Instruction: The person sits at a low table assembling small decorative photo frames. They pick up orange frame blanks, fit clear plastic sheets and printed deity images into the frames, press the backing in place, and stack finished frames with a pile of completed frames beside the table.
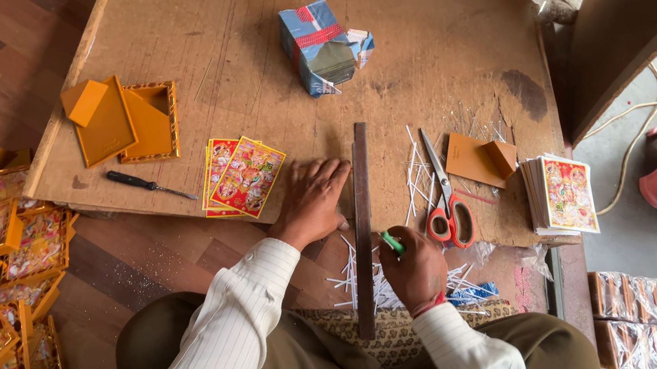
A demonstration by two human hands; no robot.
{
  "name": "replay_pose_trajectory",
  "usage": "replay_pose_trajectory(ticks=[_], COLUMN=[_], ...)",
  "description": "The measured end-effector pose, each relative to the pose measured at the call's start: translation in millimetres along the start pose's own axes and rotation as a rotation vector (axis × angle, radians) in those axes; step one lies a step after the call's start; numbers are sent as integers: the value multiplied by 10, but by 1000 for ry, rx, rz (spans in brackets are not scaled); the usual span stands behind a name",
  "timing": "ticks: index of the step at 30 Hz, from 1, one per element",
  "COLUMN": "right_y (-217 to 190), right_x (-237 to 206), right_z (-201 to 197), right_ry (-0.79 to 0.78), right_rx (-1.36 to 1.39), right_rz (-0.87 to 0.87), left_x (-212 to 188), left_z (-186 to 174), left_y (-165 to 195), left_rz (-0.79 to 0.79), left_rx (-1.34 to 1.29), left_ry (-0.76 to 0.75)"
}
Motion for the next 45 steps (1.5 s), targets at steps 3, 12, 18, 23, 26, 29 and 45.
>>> replay_pose_trajectory(ticks=[3, 12, 18, 23, 26, 29, 45], right_y=[-41, 199, 159, 49, -51, -82, 349], right_x=[8, -105, 47, 309, 602, 788, 870], right_z=[140, 204, -147, -244, -105, 116, -61], right_ry=[-181, -287, 66, 122, 60, -103, -428], right_rx=[28, 163, 111, 213, 156, 269, 1225], right_rz=[9, 226, 73, -75, -170, -157, 214], left_x=[22, 2, -1, 30, 44, 41, 43], left_z=[-17, 11, -92, -138, -184, -258, -90], left_y=[21, -8, 90, 146, 169, 201, -210], left_rz=[-18, -128, -47, 23, 66, 125, -440], left_rx=[-84, -86, -41, -199, -259, -272, -1582], left_ry=[-29, -35, 50, 89, 137, 188, 189])
Point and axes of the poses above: each hand's wrist, its own x-axis towards the middle knuckle, its own z-axis out of the palm, y = z × x, the point moved 6 cm from there along x, towards the middle knuckle, and after that the axes turned 14 degrees about -x, right-handed, at the moved point
